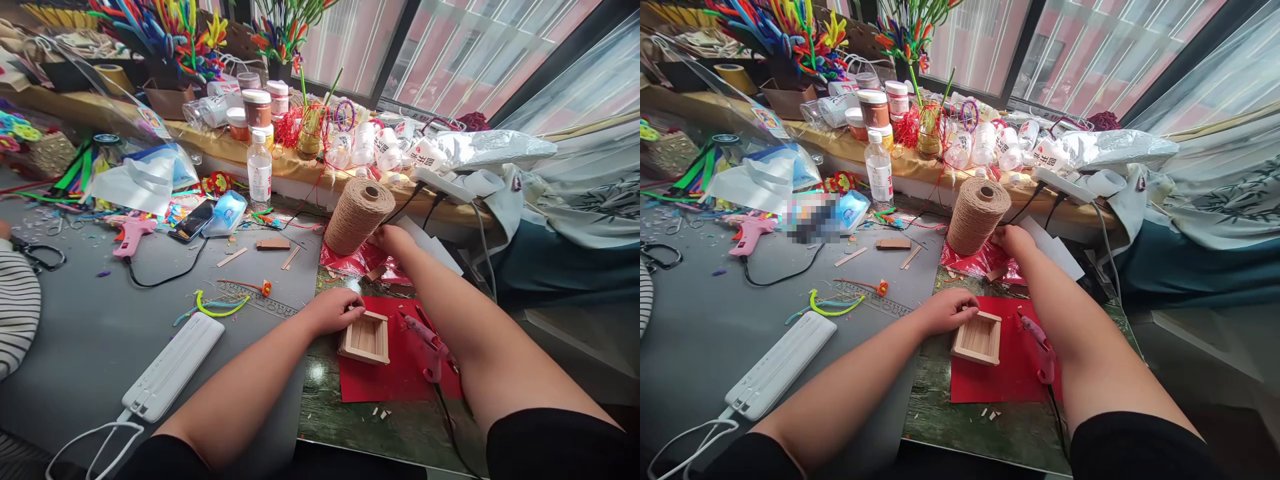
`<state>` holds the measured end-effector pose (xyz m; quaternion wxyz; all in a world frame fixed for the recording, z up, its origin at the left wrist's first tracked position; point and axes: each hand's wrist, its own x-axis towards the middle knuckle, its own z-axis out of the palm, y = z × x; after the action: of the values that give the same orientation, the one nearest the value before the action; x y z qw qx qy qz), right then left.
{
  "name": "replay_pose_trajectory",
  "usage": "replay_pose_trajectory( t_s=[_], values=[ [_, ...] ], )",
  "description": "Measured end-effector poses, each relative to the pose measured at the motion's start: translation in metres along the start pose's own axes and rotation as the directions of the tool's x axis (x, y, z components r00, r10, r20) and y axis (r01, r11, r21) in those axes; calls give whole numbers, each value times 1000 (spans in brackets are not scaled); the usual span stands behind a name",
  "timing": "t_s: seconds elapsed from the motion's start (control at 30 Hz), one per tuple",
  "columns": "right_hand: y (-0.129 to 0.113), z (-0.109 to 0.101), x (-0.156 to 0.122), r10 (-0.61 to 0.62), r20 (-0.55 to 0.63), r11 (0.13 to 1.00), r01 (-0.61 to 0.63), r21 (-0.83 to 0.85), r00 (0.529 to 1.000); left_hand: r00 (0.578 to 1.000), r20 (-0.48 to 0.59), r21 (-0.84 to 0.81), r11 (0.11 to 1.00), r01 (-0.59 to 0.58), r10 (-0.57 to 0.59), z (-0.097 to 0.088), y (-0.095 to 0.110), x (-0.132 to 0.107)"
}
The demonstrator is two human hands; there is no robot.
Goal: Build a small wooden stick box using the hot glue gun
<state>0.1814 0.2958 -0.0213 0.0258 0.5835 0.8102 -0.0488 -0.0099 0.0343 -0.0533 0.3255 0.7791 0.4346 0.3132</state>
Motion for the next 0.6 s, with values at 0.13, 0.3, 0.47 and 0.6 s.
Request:
replay_pose_trajectory(
  t_s=[0.13,0.3,0.47,0.6],
  values=[
    [-14,3,-4,122,-14,992,-123,-40,992,1000,-13,13,1000,-12,12,2,-2,0],
    [-25,12,-2,164,9,986,-163,-36,986,999,-11,9,999,-36,36,3,-4,0],
    [-28,23,-3,275,-46,961,-273,47,960,999,11,17,999,-32,32,3,-6,-2],
    [-24,13,-5,250,-121,968,-242,70,961,999,18,19,999,-45,44,3,-8,-2]
  ],
)
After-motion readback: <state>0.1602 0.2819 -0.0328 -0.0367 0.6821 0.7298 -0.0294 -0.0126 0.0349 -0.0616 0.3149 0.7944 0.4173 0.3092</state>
